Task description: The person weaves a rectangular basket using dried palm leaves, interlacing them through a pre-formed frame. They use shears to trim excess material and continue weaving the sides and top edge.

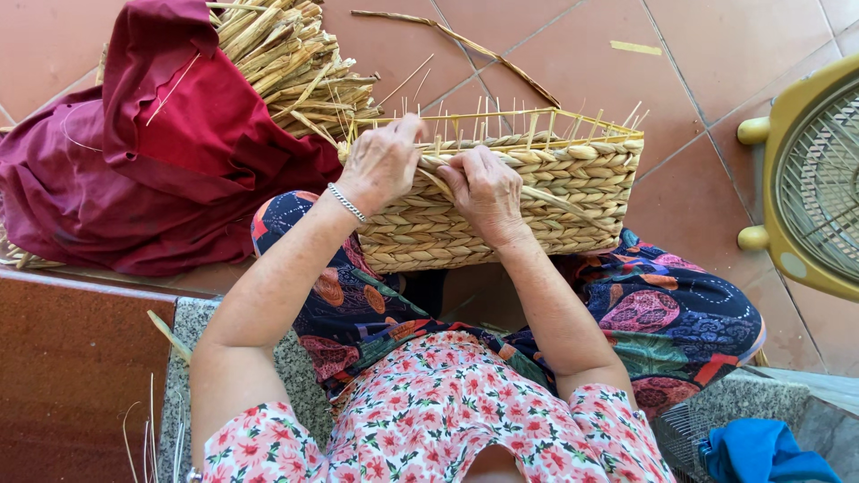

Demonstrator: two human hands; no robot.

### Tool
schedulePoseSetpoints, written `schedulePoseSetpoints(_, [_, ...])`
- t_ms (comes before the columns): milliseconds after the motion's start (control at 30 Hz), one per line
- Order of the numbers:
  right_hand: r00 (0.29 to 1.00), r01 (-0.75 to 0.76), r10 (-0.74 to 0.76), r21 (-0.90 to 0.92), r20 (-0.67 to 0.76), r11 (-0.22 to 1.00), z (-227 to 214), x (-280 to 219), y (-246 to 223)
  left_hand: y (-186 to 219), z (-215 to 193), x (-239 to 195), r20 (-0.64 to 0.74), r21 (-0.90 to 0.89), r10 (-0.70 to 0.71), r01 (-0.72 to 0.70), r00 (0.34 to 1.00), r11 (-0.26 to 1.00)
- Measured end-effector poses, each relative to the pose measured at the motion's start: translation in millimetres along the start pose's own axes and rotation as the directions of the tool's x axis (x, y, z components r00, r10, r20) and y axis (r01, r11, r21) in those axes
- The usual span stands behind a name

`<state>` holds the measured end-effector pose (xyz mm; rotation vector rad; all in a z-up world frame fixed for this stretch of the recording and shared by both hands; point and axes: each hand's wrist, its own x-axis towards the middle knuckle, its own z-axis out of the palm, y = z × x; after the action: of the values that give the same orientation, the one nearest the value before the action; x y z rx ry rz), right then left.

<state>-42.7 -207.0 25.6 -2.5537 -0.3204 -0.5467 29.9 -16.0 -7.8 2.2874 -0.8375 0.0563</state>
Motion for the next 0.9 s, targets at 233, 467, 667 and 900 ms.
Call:
schedulePoseSetpoints(233, [0.988,0.055,-0.063,-0.058,-0.14,0.997,-20,-11,-6,8,-6,5,0.017,-0.017,0.072,-0.071,0.997,0.997])
schedulePoseSetpoints(467, [0.832,-0.546,0.521,0.438,0.19,0.714,34,-37,-7,8,-4,0,0.03,0.094,0.178,-0.18,0.984,0.979])
schedulePoseSetpoints(667, [0.774,-0.543,0.567,0.757,0.283,0.363,52,-35,-8,4,-3,2,-0.041,0.035,0.186,-0.184,0.982,0.982])
schedulePoseSetpoints(900, [0.794,-0.493,0.59,0.726,0.149,0.48,78,-32,-1,-2,-4,-4,-0.017,0.066,0.233,-0.232,0.972,0.971])
